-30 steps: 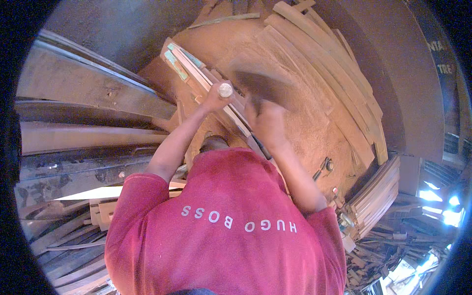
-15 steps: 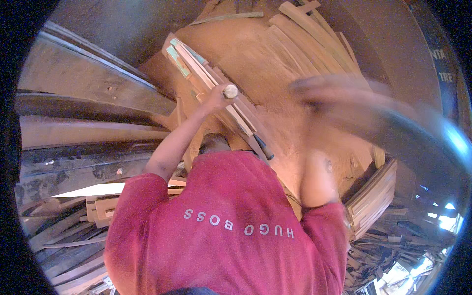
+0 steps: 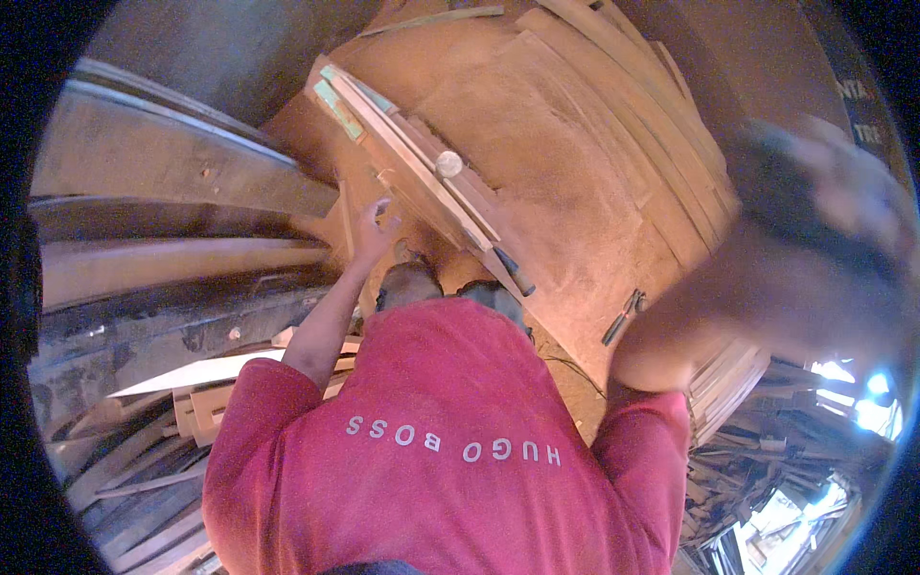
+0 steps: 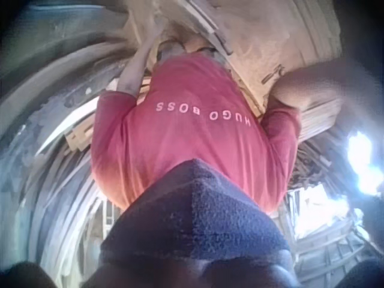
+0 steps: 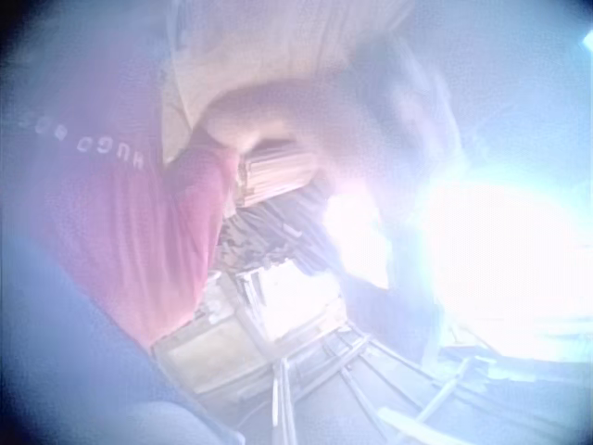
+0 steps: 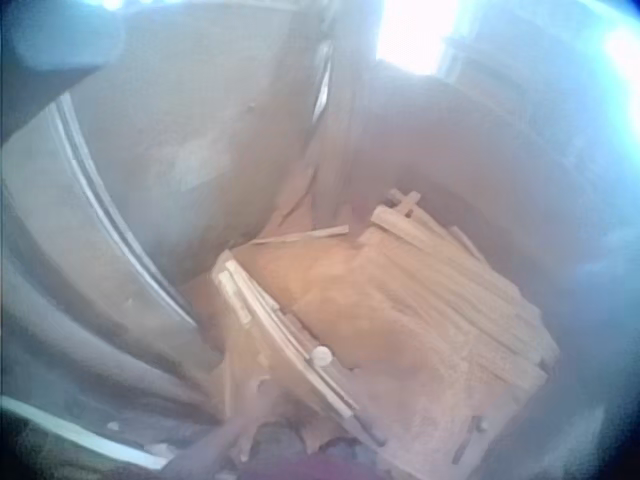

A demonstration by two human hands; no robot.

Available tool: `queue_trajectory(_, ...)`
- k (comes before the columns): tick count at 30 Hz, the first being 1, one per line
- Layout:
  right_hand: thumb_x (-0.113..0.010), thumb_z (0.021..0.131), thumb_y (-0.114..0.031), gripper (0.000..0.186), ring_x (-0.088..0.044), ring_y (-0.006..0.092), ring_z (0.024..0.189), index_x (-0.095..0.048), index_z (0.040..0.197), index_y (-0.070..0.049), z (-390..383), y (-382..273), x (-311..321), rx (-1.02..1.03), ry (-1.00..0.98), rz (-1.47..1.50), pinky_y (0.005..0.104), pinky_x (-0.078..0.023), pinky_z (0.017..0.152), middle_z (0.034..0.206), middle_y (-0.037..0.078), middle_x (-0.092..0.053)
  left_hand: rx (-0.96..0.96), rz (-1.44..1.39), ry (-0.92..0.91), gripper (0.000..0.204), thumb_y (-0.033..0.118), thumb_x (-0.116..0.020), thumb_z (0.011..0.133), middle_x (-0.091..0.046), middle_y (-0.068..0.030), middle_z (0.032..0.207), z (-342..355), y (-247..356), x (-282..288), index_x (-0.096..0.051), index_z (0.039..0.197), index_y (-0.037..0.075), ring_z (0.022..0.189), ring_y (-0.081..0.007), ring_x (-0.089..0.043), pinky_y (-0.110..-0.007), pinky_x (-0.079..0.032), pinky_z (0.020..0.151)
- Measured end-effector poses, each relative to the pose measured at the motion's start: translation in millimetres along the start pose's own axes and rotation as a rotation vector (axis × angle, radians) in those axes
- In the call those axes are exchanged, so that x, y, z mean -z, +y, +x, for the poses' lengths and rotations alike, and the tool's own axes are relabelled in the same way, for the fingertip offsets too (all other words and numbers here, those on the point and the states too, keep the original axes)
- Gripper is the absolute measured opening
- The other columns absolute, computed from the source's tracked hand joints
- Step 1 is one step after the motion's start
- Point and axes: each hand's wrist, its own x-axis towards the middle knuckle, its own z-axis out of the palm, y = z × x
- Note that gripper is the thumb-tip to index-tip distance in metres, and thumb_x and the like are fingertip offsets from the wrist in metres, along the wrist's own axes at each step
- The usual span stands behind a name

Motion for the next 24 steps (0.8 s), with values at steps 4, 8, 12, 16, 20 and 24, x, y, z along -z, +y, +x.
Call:
queue_trajectory(4,-0.064,0.085,-0.024,0.035,-0.065,0.0293,0.084,-0.061,0.113,-0.004,-178.8,110.9,-10.0,-0.611,-0.737,-0.882,0.0404,-0.051,0.077,0.098,0.018,-0.067,-0.051,0.026,0.050,0.042,0.019,-0.073,0.082,-0.063,-0.0197,0.115,-15.2,-24.6,2.2,-0.061,0.118,0.001,0.108,-0.0319,-0.061,-0.040,-0.047,0.097)
queue_trajectory(8,-0.063,0.086,-0.025,0.029,-0.065,0.0266,0.078,-0.062,0.108,-0.007,-169.3,68.4,4.1,-0.962,-0.572,-0.652,0.0395,-0.051,0.074,0.091,0.015,-0.067,0.090,0.018,0.051,0.036,0.022,-0.072,0.083,-0.066,-0.0196,0.110,-53.9,-50.5,10.6,-0.064,0.113,0.002,0.106,-0.0320,-0.063,-0.039,-0.048,0.095)
queue_trajectory(12,-0.060,0.086,-0.013,0.017,-0.063,0.0232,0.065,-0.067,0.095,-0.001,-77.8,24.0,27.1,-0.334,-0.203,-0.829,0.0377,-0.051,0.063,0.077,0.013,-0.065,0.175,0.062,-0.080,0.034,0.026,-0.070,0.085,-0.069,-0.0175,0.103,-79.8,-59.0,6.9,-0.067,0.108,0.002,0.102,-0.0304,-0.066,-0.039,-0.050,0.092)
queue_trajectory(16,-0.060,0.086,-0.016,0.021,-0.064,0.0246,0.066,-0.064,0.098,0.000,5.2,-21.5,12.3,0.094,0.013,0.013,0.0404,-0.052,0.063,0.076,0.013,-0.064,0.209,-0.038,-0.078,0.033,0.029,-0.068,0.087,-0.070,-0.0172,0.101,-83.8,-69.8,-11.9,-0.067,0.105,0.001,0.100,-0.0304,-0.067,-0.039,-0.051,0.089)
queue_trajectory(20,-0.059,0.086,-0.019,0.025,-0.065,0.0259,0.067,-0.060,0.100,0.001,-119.5,86.9,11.2,-0.199,-0.217,-0.578,0.0430,-0.052,0.063,0.075,0.014,-0.063,0.293,-0.027,-0.064,0.031,0.028,-0.067,0.088,-0.070,-0.0163,0.099,-89.6,-60.7,-7.8,-0.067,0.103,0.001,0.098,-0.0294,-0.067,-0.039,-0.051,0.088)
queue_trajectory(24,-0.059,0.087,-0.022,0.029,-0.065,0.0272,0.068,-0.057,0.103,0.002,-278.7,159.0,62.9,-0.612,-0.760,-1.058,0.0457,-0.052,0.063,0.074,0.015,-0.062,0.268,-0.052,-0.132,0.030,0.027,-0.066,0.089,-0.070,-0.0142,0.097,-96.9,-41.9,6.6,-0.067,0.104,0.002,0.096,-0.0258,-0.067,-0.038,-0.051,0.087)
